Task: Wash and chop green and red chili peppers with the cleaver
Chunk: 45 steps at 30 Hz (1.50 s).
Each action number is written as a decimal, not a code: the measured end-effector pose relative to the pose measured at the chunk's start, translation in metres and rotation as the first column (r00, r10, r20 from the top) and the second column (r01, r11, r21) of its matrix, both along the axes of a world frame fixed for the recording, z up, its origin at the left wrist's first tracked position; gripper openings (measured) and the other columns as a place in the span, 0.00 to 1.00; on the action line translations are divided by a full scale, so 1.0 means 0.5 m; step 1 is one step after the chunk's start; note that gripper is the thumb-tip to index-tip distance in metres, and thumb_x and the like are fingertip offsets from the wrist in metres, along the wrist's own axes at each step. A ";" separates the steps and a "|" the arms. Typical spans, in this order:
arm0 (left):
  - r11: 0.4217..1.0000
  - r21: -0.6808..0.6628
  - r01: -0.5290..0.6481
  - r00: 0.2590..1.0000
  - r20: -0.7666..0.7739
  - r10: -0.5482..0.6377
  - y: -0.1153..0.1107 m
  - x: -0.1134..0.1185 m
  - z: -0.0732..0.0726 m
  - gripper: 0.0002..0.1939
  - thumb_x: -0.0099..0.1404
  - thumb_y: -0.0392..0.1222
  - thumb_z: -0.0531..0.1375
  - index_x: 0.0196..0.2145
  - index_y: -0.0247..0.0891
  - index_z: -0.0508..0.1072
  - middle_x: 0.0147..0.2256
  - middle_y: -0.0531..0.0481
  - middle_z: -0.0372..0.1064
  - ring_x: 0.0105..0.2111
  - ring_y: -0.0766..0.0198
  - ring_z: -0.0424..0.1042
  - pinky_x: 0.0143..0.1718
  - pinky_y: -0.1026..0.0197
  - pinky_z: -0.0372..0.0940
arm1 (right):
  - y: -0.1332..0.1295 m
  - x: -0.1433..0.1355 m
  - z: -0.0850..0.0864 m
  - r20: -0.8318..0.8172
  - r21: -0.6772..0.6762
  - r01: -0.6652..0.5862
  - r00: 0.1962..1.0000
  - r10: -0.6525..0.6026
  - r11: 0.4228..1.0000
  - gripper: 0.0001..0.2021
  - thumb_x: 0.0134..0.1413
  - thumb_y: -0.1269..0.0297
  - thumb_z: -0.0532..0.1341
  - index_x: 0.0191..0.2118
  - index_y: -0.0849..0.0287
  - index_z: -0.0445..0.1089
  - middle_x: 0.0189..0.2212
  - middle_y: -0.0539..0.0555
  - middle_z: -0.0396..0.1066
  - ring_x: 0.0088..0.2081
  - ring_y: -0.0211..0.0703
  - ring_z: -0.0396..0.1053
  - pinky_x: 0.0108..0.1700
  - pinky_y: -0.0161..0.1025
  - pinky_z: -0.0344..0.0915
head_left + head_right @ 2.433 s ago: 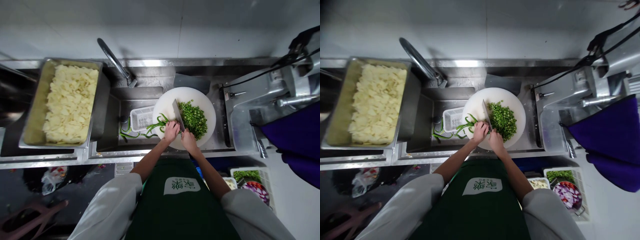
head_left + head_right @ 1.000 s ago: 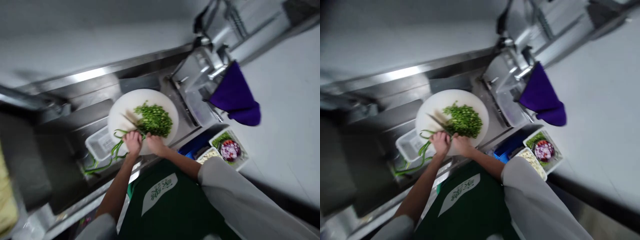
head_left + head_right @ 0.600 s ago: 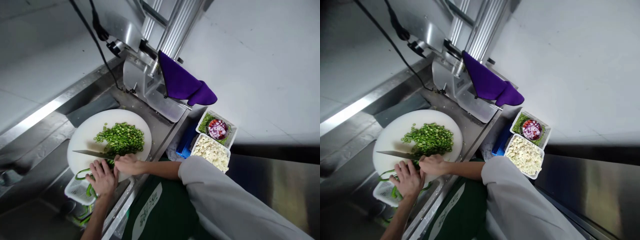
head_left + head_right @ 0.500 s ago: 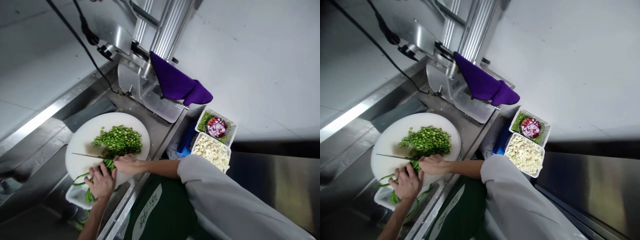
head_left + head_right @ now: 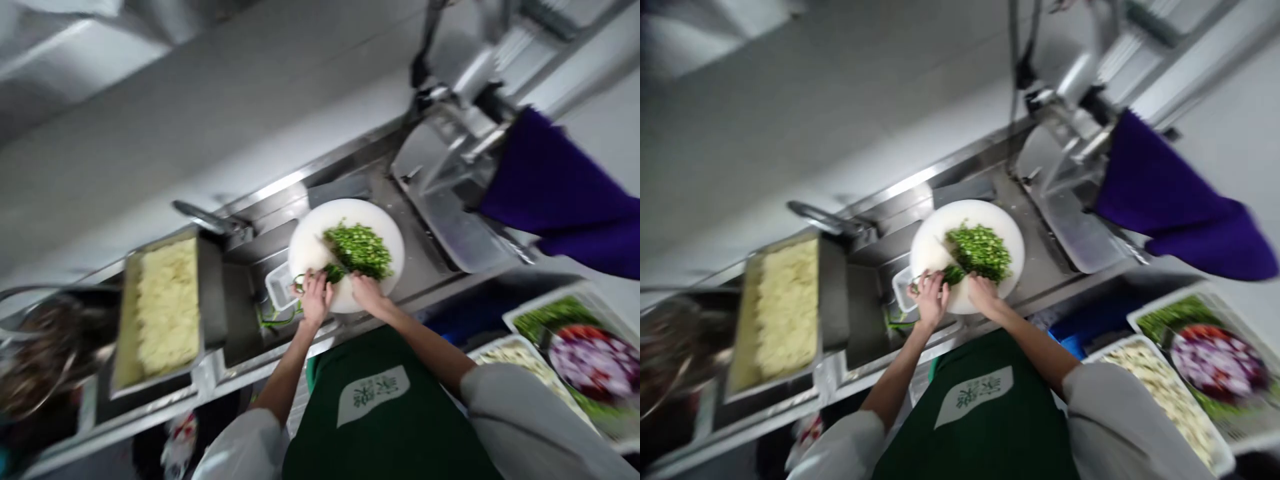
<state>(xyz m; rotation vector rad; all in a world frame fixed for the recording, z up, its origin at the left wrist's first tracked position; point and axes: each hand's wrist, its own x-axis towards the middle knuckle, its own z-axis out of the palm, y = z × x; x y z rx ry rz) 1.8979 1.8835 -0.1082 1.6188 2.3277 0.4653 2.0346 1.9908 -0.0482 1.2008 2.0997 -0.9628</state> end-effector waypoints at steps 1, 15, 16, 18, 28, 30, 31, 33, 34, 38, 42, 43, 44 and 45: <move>0.996 0.088 -0.010 0.998 0.060 0.005 -0.002 -0.012 -0.010 0.16 0.71 0.44 0.52 0.50 0.40 0.74 0.49 0.39 0.74 0.58 0.47 0.65 0.61 0.37 0.50 | 0.003 -0.004 -0.009 0.013 0.029 -0.016 1.000 0.016 0.999 0.18 0.59 0.76 0.54 0.54 0.71 0.64 0.45 0.71 0.75 0.49 0.53 0.75 0.47 0.41 0.69; 0.717 0.197 -0.668 0.519 0.815 0.259 0.051 -0.061 0.001 0.14 0.69 0.40 0.52 0.42 0.37 0.76 0.40 0.44 0.76 0.41 0.61 0.75 0.48 0.55 0.70 | -0.013 -0.019 -0.025 0.137 0.127 -0.086 0.988 0.068 0.988 0.14 0.65 0.72 0.49 0.52 0.70 0.63 0.40 0.68 0.76 0.45 0.54 0.76 0.44 0.41 0.67; 0.681 0.164 -0.714 0.450 0.852 0.267 0.060 -0.063 -0.004 0.14 0.69 0.41 0.52 0.43 0.37 0.76 0.41 0.44 0.76 0.41 0.61 0.76 0.49 0.54 0.70 | -0.013 -0.019 -0.026 0.142 0.128 -0.089 0.987 0.070 0.988 0.14 0.65 0.71 0.50 0.52 0.69 0.63 0.40 0.68 0.76 0.45 0.54 0.76 0.44 0.40 0.67; 0.656 0.125 -0.744 0.393 0.876 0.279 0.068 -0.061 -0.017 0.15 0.70 0.43 0.52 0.46 0.37 0.76 0.44 0.43 0.76 0.45 0.60 0.75 0.53 0.53 0.68 | -0.012 -0.017 -0.028 0.147 0.122 -0.093 0.986 0.075 0.988 0.13 0.65 0.70 0.51 0.52 0.69 0.63 0.41 0.68 0.76 0.46 0.53 0.76 0.44 0.40 0.67; 0.856 0.149 -0.496 0.735 0.597 0.322 -0.081 0.021 0.009 0.16 0.71 0.47 0.54 0.50 0.39 0.76 0.42 0.42 0.73 0.45 0.57 0.73 0.50 0.53 0.68 | -0.012 -0.016 -0.030 0.168 0.115 -0.077 0.984 0.057 0.990 0.15 0.67 0.68 0.50 0.55 0.69 0.62 0.40 0.68 0.76 0.46 0.51 0.76 0.45 0.39 0.67; 0.891 0.105 -0.442 0.791 0.514 0.331 -0.107 0.023 0.011 0.16 0.71 0.45 0.55 0.50 0.39 0.76 0.39 0.42 0.71 0.42 0.57 0.72 0.48 0.53 0.68 | -0.010 -0.016 -0.027 0.167 0.106 -0.081 0.984 0.063 0.991 0.15 0.68 0.68 0.49 0.54 0.69 0.62 0.40 0.68 0.76 0.45 0.52 0.76 0.44 0.40 0.66; 0.904 0.088 -0.418 0.818 0.468 0.333 -0.120 0.022 0.009 0.15 0.70 0.44 0.56 0.49 0.39 0.77 0.38 0.43 0.70 0.42 0.57 0.71 0.48 0.53 0.68 | -0.008 -0.016 -0.024 0.165 0.103 -0.085 0.984 0.067 0.991 0.15 0.68 0.68 0.49 0.54 0.68 0.63 0.40 0.68 0.76 0.45 0.52 0.76 0.44 0.40 0.67; 0.928 0.055 -0.369 0.855 0.413 0.315 -0.145 0.018 0.002 0.13 0.67 0.39 0.57 0.45 0.39 0.79 0.37 0.44 0.67 0.40 0.58 0.70 0.43 0.55 0.69 | -0.004 -0.015 -0.020 0.165 0.104 -0.094 0.983 0.076 0.990 0.14 0.68 0.68 0.48 0.52 0.67 0.64 0.40 0.68 0.76 0.45 0.53 0.76 0.44 0.40 0.67; 0.940 0.041 -0.339 0.865 0.408 0.294 -0.157 0.016 -0.003 0.12 0.66 0.36 0.57 0.43 0.39 0.80 0.36 0.45 0.66 0.38 0.59 0.70 0.41 0.57 0.69 | -0.002 -0.015 -0.018 0.167 0.103 -0.099 0.983 0.081 0.990 0.14 0.68 0.68 0.48 0.52 0.67 0.64 0.40 0.67 0.76 0.45 0.52 0.76 0.44 0.40 0.66; 0.993 -0.008 -0.116 0.906 0.409 0.109 -0.180 0.014 -0.016 0.18 0.65 0.29 0.52 0.41 0.40 0.80 0.34 0.48 0.63 0.32 0.64 0.69 0.36 0.62 0.69 | 0.002 -0.016 -0.016 0.173 0.101 -0.104 0.981 0.085 0.990 0.14 0.68 0.67 0.48 0.52 0.67 0.64 0.41 0.66 0.76 0.45 0.52 0.76 0.44 0.39 0.66; 0.993 -0.075 0.094 0.922 0.383 -0.058 -0.157 0.005 -0.017 0.20 0.62 0.32 0.58 0.52 0.38 0.74 0.42 0.43 0.64 0.40 0.58 0.71 0.45 0.56 0.71 | 0.003 -0.017 -0.018 0.176 0.114 -0.097 0.981 0.076 0.989 0.14 0.68 0.67 0.48 0.52 0.66 0.64 0.42 0.67 0.76 0.45 0.53 0.76 0.44 0.40 0.66; 0.991 -0.075 0.110 0.920 0.385 -0.072 -0.149 0.002 -0.019 0.23 0.60 0.35 0.61 0.54 0.38 0.72 0.45 0.42 0.64 0.43 0.56 0.70 0.48 0.54 0.70 | 0.003 -0.017 -0.019 0.176 0.115 -0.097 0.982 0.075 0.989 0.14 0.69 0.67 0.48 0.51 0.65 0.64 0.42 0.67 0.76 0.44 0.53 0.76 0.44 0.40 0.66; 0.991 -0.072 0.110 0.920 0.386 -0.074 -0.141 -0.001 -0.021 0.25 0.59 0.37 0.63 0.55 0.38 0.71 0.47 0.41 0.63 0.46 0.54 0.69 0.50 0.52 0.70 | 0.003 -0.017 -0.019 0.175 0.117 -0.096 0.982 0.074 0.989 0.14 0.69 0.67 0.48 0.51 0.65 0.64 0.42 0.67 0.76 0.44 0.52 0.76 0.44 0.40 0.66; 0.994 -0.066 0.092 0.923 0.381 -0.060 -0.134 -0.004 -0.024 0.24 0.59 0.39 0.64 0.54 0.38 0.71 0.48 0.40 0.63 0.47 0.53 0.69 0.51 0.51 0.69 | 0.002 -0.017 -0.019 0.173 0.118 -0.096 0.982 0.075 0.988 0.13 0.68 0.67 0.48 0.52 0.65 0.64 0.42 0.67 0.76 0.44 0.52 0.76 0.44 0.40 0.65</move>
